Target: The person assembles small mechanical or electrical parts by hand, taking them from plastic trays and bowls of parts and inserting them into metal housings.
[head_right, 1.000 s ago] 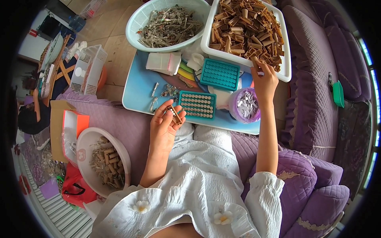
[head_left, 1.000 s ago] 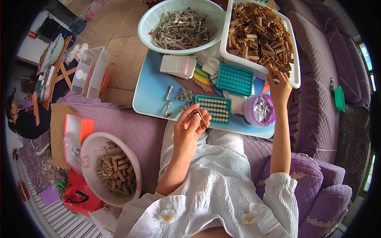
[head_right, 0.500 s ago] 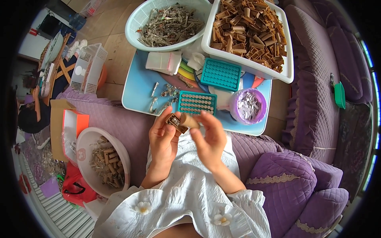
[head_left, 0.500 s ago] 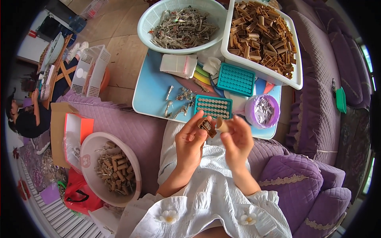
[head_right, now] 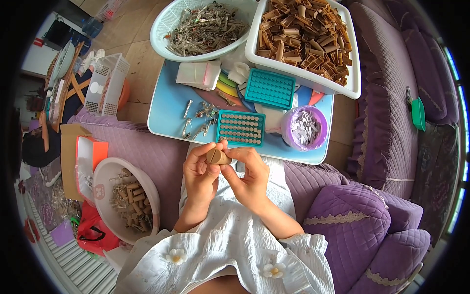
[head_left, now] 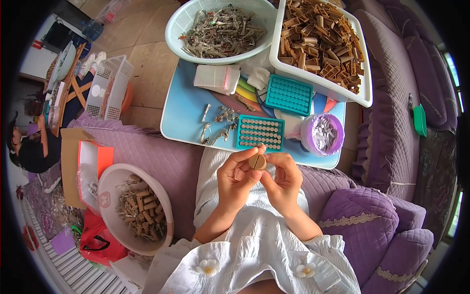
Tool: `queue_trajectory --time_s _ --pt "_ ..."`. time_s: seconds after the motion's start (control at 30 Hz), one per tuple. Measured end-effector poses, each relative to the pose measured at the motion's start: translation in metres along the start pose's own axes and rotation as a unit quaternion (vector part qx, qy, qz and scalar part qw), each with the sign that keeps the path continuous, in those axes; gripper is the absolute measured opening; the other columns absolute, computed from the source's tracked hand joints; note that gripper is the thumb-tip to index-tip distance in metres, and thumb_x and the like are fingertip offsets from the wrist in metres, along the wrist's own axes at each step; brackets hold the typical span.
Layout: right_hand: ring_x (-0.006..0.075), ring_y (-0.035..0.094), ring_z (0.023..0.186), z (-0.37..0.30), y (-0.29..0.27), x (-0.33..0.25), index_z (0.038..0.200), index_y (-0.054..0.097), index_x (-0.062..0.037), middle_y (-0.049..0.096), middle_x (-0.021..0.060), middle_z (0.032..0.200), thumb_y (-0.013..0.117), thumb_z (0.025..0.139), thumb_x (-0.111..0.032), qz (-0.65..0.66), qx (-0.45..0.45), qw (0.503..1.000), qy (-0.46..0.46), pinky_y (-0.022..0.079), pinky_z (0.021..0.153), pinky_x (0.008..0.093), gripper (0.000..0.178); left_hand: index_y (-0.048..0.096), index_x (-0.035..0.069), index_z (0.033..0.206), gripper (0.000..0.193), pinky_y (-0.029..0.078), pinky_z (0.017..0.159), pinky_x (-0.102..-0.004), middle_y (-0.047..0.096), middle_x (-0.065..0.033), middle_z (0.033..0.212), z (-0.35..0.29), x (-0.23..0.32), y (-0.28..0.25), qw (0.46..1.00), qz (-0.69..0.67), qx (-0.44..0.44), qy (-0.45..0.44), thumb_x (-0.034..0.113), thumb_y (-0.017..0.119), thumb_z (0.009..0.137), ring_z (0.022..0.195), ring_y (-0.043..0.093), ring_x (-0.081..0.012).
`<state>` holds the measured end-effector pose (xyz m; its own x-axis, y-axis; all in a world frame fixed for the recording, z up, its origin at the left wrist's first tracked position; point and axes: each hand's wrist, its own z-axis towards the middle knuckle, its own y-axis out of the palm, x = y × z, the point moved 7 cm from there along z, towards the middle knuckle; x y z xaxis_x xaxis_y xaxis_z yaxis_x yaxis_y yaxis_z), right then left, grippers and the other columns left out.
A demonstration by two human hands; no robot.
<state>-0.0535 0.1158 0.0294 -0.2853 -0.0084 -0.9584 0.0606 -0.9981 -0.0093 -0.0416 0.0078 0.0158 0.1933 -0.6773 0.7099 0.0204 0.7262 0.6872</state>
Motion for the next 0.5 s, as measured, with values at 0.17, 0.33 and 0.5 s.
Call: queue_trajectory --time_s 0.17,0.33,0.5 --pt "0.0209 0.057 0.074 0.007 0.000 -0.008 0.088 0.054 -0.0006 0.056 0.0091 0.081 0.069 0.065 -0.001 -0.086 -0.033 0.996 0.004 0.045 0.064 0.0284 0.027 0.043 -0.003 0.118 0.045 0.040 0.088 -0.0275 0.051 -0.0147 0.114 -0.006 0.001 0.005 0.991 0.131 0.013 0.027 0.009 0.062 0.078 0.106 0.049 -0.0175" --pt "0.0230 0.053 0.062 0.007 0.013 -0.015 0.087 0.055 -0.0018 0.054 0.0094 0.072 0.069 0.066 -0.014 -0.252 -0.189 0.947 -0.067 0.042 0.052 0.0305 0.029 0.049 -0.006 0.103 0.039 0.036 0.093 -0.0346 0.054 -0.0152 0.108 -0.006 0.011 0.015 0.957 0.283 0.007 0.065 0.029 0.048 0.086 0.099 0.052 -0.0185" --pt "0.0221 0.049 0.055 0.003 0.018 -0.021 0.083 0.055 -0.0016 0.052 0.0080 0.068 0.069 0.064 -0.019 -0.156 -0.111 0.964 -0.182 0.039 0.047 0.0306 0.029 0.049 -0.005 0.098 0.040 0.029 0.098 -0.0405 0.055 -0.0119 0.096 -0.008 0.010 0.023 0.977 0.194 -0.012 0.086 0.033 0.047 0.086 0.096 0.052 -0.0198"
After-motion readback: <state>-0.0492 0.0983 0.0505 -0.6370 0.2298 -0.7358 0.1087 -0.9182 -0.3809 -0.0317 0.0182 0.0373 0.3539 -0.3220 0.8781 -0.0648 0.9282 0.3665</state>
